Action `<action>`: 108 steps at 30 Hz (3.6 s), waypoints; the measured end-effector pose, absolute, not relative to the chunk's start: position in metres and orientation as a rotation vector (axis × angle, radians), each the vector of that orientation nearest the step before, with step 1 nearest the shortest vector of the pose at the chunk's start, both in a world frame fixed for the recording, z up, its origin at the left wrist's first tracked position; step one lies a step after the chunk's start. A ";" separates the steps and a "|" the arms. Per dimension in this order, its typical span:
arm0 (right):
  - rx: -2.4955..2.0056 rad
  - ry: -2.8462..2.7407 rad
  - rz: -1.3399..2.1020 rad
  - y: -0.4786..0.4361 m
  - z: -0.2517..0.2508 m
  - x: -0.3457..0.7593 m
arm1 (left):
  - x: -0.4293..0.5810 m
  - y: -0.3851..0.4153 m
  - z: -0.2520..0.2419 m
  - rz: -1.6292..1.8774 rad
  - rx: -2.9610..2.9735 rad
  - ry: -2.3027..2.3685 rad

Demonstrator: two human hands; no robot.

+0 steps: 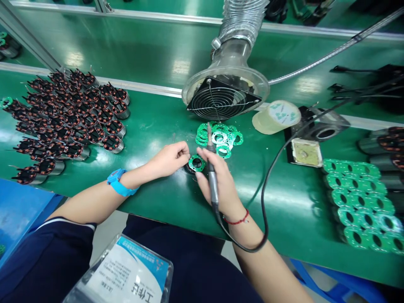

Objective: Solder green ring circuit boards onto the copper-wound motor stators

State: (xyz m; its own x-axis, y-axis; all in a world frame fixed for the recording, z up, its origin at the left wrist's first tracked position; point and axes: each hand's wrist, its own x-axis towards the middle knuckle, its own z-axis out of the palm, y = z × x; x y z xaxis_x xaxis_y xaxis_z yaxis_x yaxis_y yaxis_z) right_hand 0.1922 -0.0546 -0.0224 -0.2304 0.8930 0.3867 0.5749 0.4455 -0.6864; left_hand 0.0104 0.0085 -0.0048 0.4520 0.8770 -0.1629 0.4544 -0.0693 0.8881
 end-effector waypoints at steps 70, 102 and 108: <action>-0.962 -1.627 0.323 -0.069 -0.022 0.199 | 0.008 0.010 -0.004 0.533 1.688 1.217; -1.319 -1.870 0.448 -0.063 -0.030 0.187 | 0.002 -0.012 0.025 0.077 2.016 1.328; -1.350 -1.792 0.275 -0.062 -0.030 0.192 | 0.015 -0.032 0.023 -0.037 2.184 1.287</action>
